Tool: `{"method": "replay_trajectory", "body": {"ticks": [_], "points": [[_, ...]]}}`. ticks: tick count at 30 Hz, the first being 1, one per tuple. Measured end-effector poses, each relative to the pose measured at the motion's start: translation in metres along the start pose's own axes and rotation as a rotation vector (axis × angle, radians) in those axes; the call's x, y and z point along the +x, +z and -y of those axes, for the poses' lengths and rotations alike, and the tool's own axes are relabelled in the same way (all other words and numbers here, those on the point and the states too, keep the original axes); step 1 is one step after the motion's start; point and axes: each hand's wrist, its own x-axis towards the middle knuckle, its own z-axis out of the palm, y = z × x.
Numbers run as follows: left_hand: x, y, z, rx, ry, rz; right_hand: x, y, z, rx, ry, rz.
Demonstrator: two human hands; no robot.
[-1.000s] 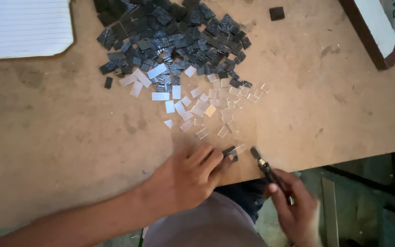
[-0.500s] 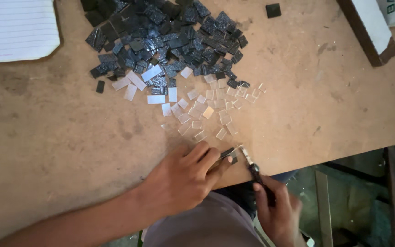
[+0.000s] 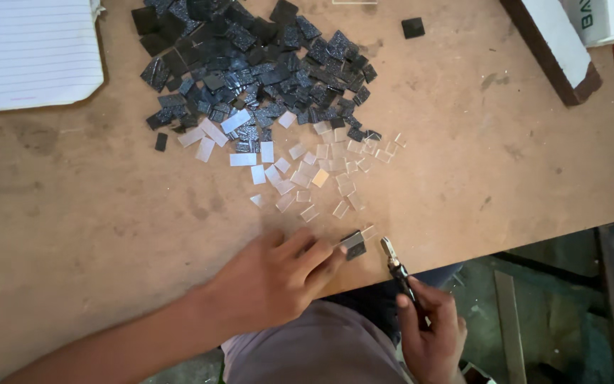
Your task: The person uses a utility knife to cut small rectangular pieces from clear and dark plastic sheets on a wooden workbench. The person repeatedly scores and snaps the plastic into small tiles, accumulating separate piles of clear and dark pieces.
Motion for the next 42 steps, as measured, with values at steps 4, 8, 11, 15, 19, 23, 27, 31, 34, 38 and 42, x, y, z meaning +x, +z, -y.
{"method": "replay_trajectory", "body": {"ticks": [4, 8, 11, 15, 19, 23, 27, 31, 34, 38, 42], "points": [[0.002, -0.003, 0.001, 0.080, 0.023, 0.048, 0.008, 0.000, 0.011, -0.049, -0.036, 0.022], [0.007, 0.001, -0.001, 0.068, 0.009, 0.061, 0.014, -0.003, 0.015, -0.056, -0.046, 0.059], [0.011, 0.003, -0.003, 0.067, -0.003, 0.065, 0.016, -0.007, 0.015, -0.088, -0.058, 0.064], [0.011, 0.003, -0.006, 0.070, -0.027, 0.072, 0.022, -0.017, 0.025, -0.104, -0.036, 0.043], [0.012, 0.005, -0.007, 0.092, -0.031, 0.079, 0.042, -0.022, 0.047, -0.126, 0.042, 0.087], [0.015, 0.004, -0.010, 0.075, -0.022, 0.103, 0.070, -0.018, 0.057, -0.080, -0.063, 0.141], [0.017, 0.001, -0.012, 0.135, -0.039, 0.103, 0.062, -0.021, 0.059, -0.034, -0.008, 0.009], [0.017, 0.004, -0.014, 0.168, -0.042, 0.100, 0.036, -0.018, 0.041, -0.016, 0.029, -0.038], [0.019, 0.006, -0.015, 0.163, -0.062, 0.087, 0.021, -0.014, 0.025, -0.039, 0.091, 0.016], [0.019, 0.007, -0.016, 0.170, -0.074, 0.098, 0.003, -0.010, 0.015, 0.098, -0.024, -0.142], [0.021, 0.008, -0.014, 0.124, -0.067, 0.127, 0.001, -0.006, 0.009, 0.031, -0.021, -0.010]]}}
